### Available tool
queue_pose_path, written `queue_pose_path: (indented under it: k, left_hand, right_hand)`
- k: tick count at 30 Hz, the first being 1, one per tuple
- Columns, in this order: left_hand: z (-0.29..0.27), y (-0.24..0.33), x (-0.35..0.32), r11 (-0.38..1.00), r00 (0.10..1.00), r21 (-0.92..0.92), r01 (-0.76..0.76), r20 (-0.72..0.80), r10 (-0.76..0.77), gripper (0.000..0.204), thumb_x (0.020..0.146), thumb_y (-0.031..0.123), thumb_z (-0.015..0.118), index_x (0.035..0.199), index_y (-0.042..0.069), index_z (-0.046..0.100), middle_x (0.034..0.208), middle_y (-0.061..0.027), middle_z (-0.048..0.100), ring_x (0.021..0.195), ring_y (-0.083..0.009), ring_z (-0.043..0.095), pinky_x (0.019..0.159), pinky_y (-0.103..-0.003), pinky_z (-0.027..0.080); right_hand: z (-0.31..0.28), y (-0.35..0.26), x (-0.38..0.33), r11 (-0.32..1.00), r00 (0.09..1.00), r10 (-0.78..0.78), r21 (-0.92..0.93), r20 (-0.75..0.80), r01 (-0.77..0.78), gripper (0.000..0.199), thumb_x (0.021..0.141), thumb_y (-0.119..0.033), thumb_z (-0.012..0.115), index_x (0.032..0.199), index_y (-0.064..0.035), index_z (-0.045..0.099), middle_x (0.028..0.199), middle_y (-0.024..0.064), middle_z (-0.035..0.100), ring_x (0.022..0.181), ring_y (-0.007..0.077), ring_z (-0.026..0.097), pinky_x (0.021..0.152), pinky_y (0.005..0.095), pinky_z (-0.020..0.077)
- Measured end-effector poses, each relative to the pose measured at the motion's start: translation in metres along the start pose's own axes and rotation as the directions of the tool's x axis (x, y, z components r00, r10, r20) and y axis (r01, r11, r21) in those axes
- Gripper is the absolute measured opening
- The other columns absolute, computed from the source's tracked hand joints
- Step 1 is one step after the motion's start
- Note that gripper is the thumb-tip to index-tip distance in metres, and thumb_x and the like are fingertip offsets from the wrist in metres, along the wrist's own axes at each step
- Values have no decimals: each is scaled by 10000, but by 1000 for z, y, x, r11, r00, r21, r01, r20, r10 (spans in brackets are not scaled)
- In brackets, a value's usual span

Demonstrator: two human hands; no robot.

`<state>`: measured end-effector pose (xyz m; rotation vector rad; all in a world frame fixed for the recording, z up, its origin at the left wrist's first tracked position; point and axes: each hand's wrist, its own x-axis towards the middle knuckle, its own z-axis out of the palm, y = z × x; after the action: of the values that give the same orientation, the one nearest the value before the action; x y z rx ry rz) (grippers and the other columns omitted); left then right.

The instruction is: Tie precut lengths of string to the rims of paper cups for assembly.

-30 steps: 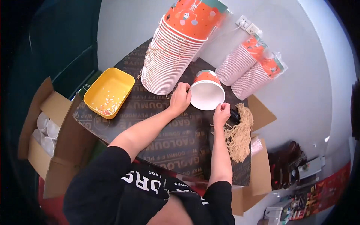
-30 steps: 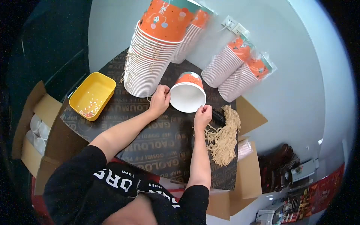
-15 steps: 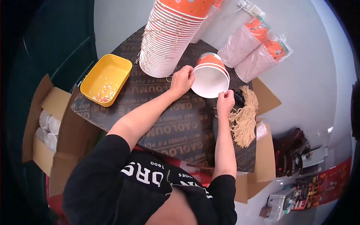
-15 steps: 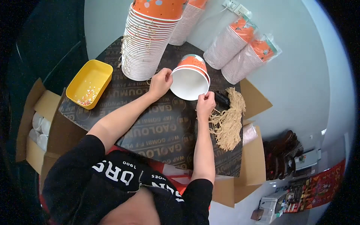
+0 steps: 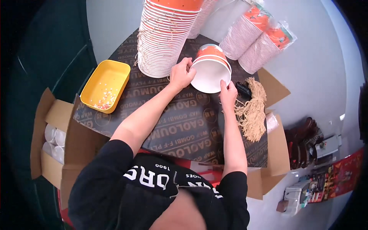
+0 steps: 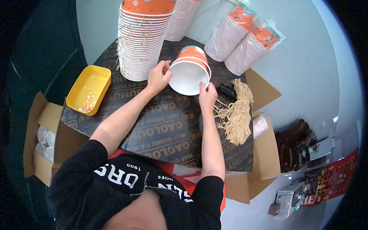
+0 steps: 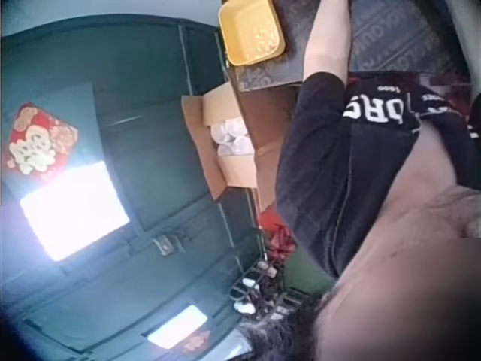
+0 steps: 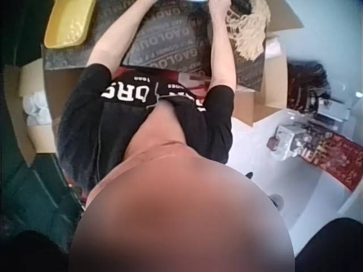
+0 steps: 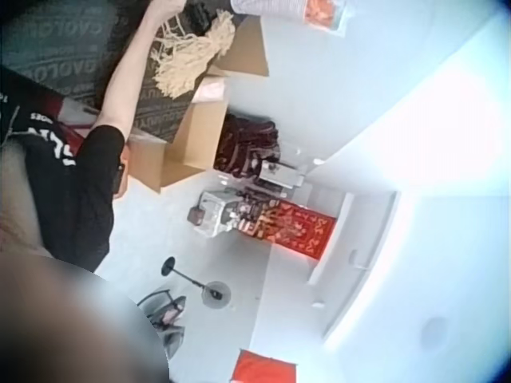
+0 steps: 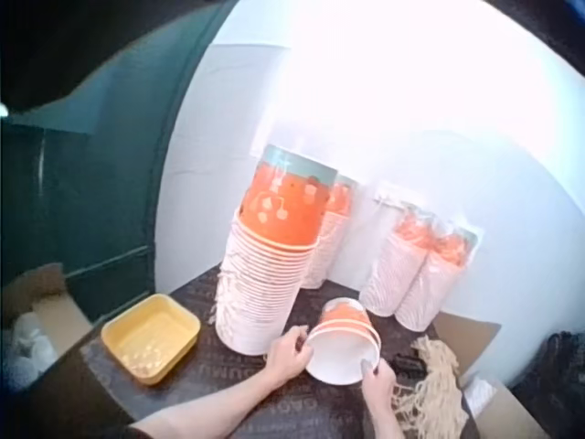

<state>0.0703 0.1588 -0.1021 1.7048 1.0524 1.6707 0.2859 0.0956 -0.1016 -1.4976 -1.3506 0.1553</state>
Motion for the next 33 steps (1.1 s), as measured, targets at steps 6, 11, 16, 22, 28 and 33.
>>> queue_pose_path:
  k: [6, 11, 16, 22, 28, 33]
  left_hand:
    - [-1, 6, -3, 999, 994, 9, 39, 103, -39, 407, 828, 323, 604, 1120, 40, 628, 844, -149, 684, 727, -295, 669, 705, -420, 524]
    - [-6, -8, -2, 981, 985, -107, -162, 36, 166, 562, 960, 399, 434, 1223, -76, 583, 1282, -320, 554, 1244, -427, 513, 1067, -407, 387]
    - [-10, 0, 14, 949, 974, -228, -220, -7, 224, 481, 1008, 322, 374, 1176, -61, 612, 1218, -254, 606, 1165, -382, 562, 1021, -410, 417]
    - [-25, 54, 28, 911, 985, -396, -111, 77, 154, 431, 1004, 275, 400, 1138, -32, 672, 1003, -107, 696, 962, -174, 609, 880, -297, 435]
    - [-35, 83, 28, 870, 857, -493, -8, 445, 260, 263, 972, 109, 505, 1101, -18, 696, 1101, -71, 689, 1048, -134, 601, 951, -283, 440]
    - [-54, 99, 17, 909, 565, -376, -178, 717, 408, 252, 845, 3, 560, 1069, 34, 670, 1198, -69, 658, 1357, -288, 423, 1131, -420, 334]
  right_hand:
    - [-9, -9, 2, 935, 975, 191, 282, 114, -216, 241, 914, -171, 572, 871, 54, 648, 648, 71, 624, 464, 124, 540, 454, 278, 438]
    - [-20, -39, 1, 838, 934, 329, 413, 139, -357, 296, 926, -203, 543, 810, 46, 653, 631, 67, 630, 421, 122, 514, 388, 267, 398]
    - [-52, -63, -6, 840, 921, 356, 379, 156, -389, 360, 936, -244, 523, 766, 50, 642, 584, 69, 595, 392, 126, 491, 341, 277, 351]
    - [-87, -91, -20, 808, 824, 510, 190, 245, -557, 318, 837, -205, 537, 700, 63, 640, 545, 113, 594, 386, 160, 533, 306, 282, 351]
    - [-102, -62, -19, 783, 728, 513, 100, 455, -614, 280, 801, -184, 562, 745, 74, 657, 534, 121, 590, 390, 170, 550, 304, 282, 365]
    - [-105, -52, -21, 775, 699, 494, 102, 518, -623, 277, 791, -194, 573, 736, 62, 663, 536, 102, 595, 392, 163, 553, 316, 279, 380]
